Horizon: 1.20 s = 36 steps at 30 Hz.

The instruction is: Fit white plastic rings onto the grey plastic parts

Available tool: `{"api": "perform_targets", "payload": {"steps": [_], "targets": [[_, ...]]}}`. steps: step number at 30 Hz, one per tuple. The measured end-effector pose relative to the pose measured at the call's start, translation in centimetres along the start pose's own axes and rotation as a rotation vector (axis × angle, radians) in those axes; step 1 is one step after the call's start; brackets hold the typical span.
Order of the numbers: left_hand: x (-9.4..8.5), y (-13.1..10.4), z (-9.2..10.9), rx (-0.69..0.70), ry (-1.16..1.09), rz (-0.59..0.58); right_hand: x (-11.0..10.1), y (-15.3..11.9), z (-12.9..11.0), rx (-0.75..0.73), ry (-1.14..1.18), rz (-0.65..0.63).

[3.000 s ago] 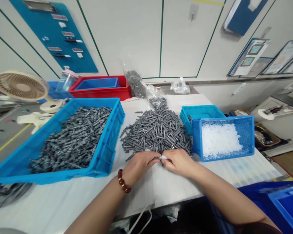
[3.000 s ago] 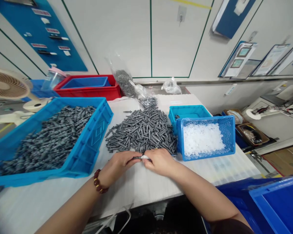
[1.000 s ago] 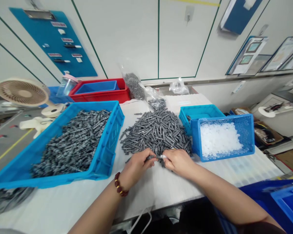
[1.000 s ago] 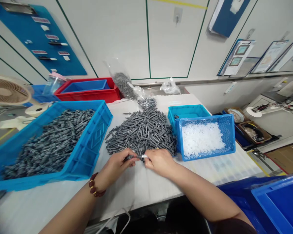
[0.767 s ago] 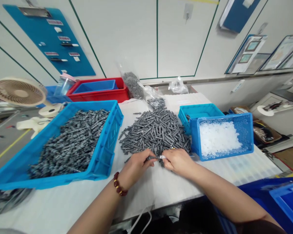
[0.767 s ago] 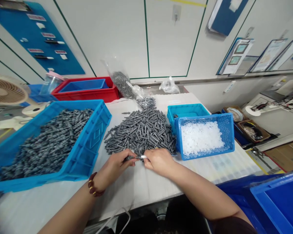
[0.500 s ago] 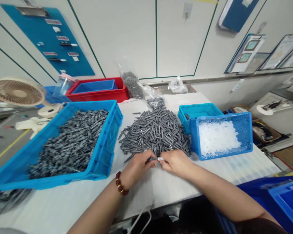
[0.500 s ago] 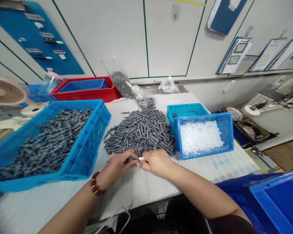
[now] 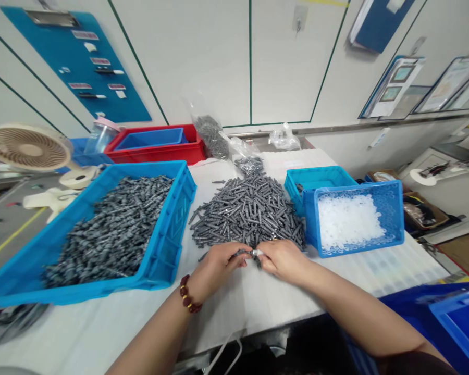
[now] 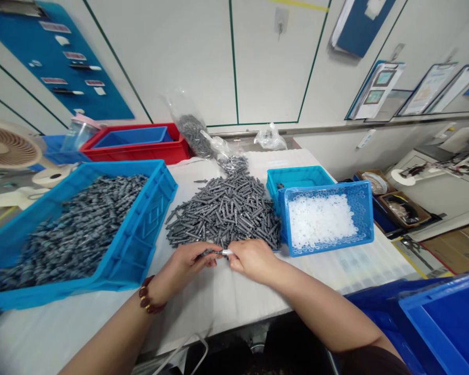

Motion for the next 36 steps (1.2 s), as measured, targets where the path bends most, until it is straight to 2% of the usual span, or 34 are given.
{"api": "perform_targets", "payload": {"steps": [11, 15, 17, 22, 25, 27, 29, 32, 34, 36], "targets": [[0.5, -0.4, -0.1, 0.04, 0.012, 0.009, 0.3, -0.2, 0.3, 0.062, -0.034, 0.056], [0.1, -0.4, -0.3, 0.043, -0.044, 0.026, 0.3, -0.2, 0.6, 0.129, -0.065, 0.078], [-0.5, -0.3, -0.5, -0.018, -0.128, 0.056, 0.1, -0.2, 0.9, 0.163, -0.064, 0.104], [-2.1, -0.2, -1.4, -0.317, -0.44, 0.14, -0.2, -0.3, 1.4, 0.164, -0.002, 0.156], [-3.0, -0.3, -1.7, -0.392, -0.513, 0.21, -0.2, -0.3, 1.5, 0.123, 0.039, 0.182], [-3.5, -0.3, -1.8, -0.372, -0.371, 0.224, 0.0, -0.3, 1.5, 0.085, 0.06, 0.188], [-3.7, -0.3, -1.8, -0.318, -0.062, 0.18, 0.1, -0.2, 1.4, 0.055, 0.072, 0.182], [-3.0, -0.3, -1.8, -0.257, 0.371, -0.03, 0.1, -0.2, 1.3, 0.039, 0.09, 0.16], [-2.4, -0.4, -1.9, -0.254, 0.524, -0.184, 0.1, -0.2, 1.2, 0.034, 0.102, 0.14], [-1.9, -0.4, -2.1, -0.259, 0.625, -0.262, 0.2, -0.2, 1.1, 0.022, 0.111, 0.121]]}}
Point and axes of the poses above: each hand's wrist, its own y-axis towards the middle knuckle, its own x-axis out of the palm, z = x × y, the point moved 4 cm from there along y, towards the middle knuckle
